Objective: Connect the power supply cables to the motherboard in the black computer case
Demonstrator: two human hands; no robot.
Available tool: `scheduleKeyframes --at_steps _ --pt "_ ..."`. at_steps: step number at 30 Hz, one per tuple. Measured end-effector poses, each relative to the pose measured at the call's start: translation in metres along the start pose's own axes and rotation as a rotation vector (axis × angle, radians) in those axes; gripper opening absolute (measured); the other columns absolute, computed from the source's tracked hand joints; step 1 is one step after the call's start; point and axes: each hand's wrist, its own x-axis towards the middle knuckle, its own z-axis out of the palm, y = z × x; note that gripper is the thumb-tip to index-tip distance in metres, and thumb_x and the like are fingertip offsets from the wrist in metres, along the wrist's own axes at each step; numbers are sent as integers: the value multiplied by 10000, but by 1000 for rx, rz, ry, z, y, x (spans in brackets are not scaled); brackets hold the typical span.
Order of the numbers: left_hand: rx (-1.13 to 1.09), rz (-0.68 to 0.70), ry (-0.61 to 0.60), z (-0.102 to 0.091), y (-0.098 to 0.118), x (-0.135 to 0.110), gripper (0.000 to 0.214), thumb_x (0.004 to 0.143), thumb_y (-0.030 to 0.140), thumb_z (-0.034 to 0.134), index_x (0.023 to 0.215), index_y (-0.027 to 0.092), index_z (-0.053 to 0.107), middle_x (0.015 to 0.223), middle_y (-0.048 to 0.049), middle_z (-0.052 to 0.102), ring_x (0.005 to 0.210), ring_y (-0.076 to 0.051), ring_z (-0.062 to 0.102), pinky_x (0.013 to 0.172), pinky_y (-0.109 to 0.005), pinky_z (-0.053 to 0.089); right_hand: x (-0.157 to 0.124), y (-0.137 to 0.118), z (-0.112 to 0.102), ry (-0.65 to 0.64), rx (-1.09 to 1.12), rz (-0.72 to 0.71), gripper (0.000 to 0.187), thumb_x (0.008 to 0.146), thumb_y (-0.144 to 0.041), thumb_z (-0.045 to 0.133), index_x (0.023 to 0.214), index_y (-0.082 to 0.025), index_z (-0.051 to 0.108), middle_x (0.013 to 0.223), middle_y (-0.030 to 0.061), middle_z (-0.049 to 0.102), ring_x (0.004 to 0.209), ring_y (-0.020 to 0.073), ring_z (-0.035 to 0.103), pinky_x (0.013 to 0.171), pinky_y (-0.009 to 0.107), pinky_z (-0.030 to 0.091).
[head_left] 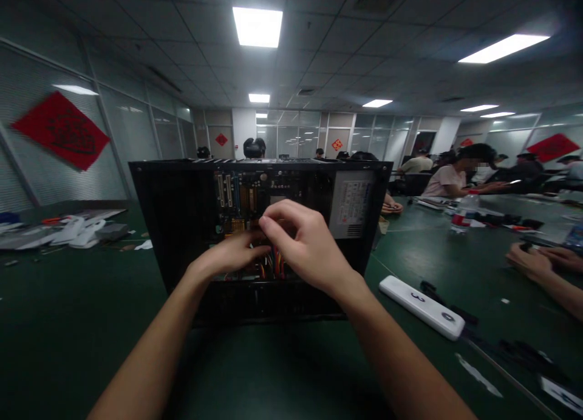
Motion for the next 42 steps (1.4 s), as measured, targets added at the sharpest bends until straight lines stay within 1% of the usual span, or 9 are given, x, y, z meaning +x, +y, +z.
scheduleKeyframes --at_steps 4,7,13,15,20,28,32,36,42 --pt "-166 -172 141 -9 1 4 283 805 400 592 890 152 699 777 -49 700 646 -172 616 595 -278 484 -1 49 23 -60 -73 181 341 900 -273 587 1217 -151 569 1247 139 616 1185 236 569 1043 409 422" --pt "-347 -260 151 -15 6 3 369 779 468 644 911 127 696 789 -53 689 607 -135 588 553 -249 465 -5 74 32 -153 90 297 438 884 -256 591 1304 -163 507 1241 126 636 1151 226 604 1035 419 449" --pt "-579 -204 -83 -30 20 -10 445 737 336 754 1148 179 687 1150 -92 713 1038 -216 662 938 -353 522 -1 80 24 -160 383 470 476 807 -129 564 1281 -154 529 1089 91 695 929 189 677 832 356 566" --pt "-545 -161 -78 -34 21 -11 471 705 281 778 1159 188 693 1162 -84 719 1109 -241 647 1013 -393 486 1 75 19 -141 400 486 451 811 -167 591 1260 -159 554 1032 77 707 897 181 679 777 322 575" --pt "-395 -107 29 -32 20 -7 394 724 297 754 1097 173 729 1087 -74 749 1091 -273 664 988 -428 511 1 70 15 -119 457 502 382 828 -261 625 1197 -166 595 907 45 718 780 161 677 624 261 559" --pt "-302 -27 118 -20 20 -3 446 753 345 738 1155 154 710 1124 -87 736 1071 -276 666 957 -417 532 1 79 18 -83 500 491 386 820 -265 618 1187 -148 598 829 29 717 731 145 666 638 247 538" --pt "-353 -10 180 -16 23 -4 559 771 335 737 1288 157 621 1032 -87 747 906 -231 702 834 -368 567 1 76 15 -27 437 412 500 820 -261 617 1310 -185 553 906 33 732 796 154 674 723 284 552" --pt "-391 62 276 -10 24 -2 438 745 322 767 1125 128 669 934 -69 737 859 -201 700 808 -315 565 3 74 16 26 396 291 357 837 -266 597 1180 -196 663 1129 57 708 988 179 665 875 326 537" --pt "-368 81 363 -2 26 0 343 762 361 749 1023 139 735 1000 -78 754 914 -224 701 872 -352 563 2 75 14 46 272 227 325 906 -256 479 1141 -195 696 1193 47 697 1118 189 632 1004 363 485"
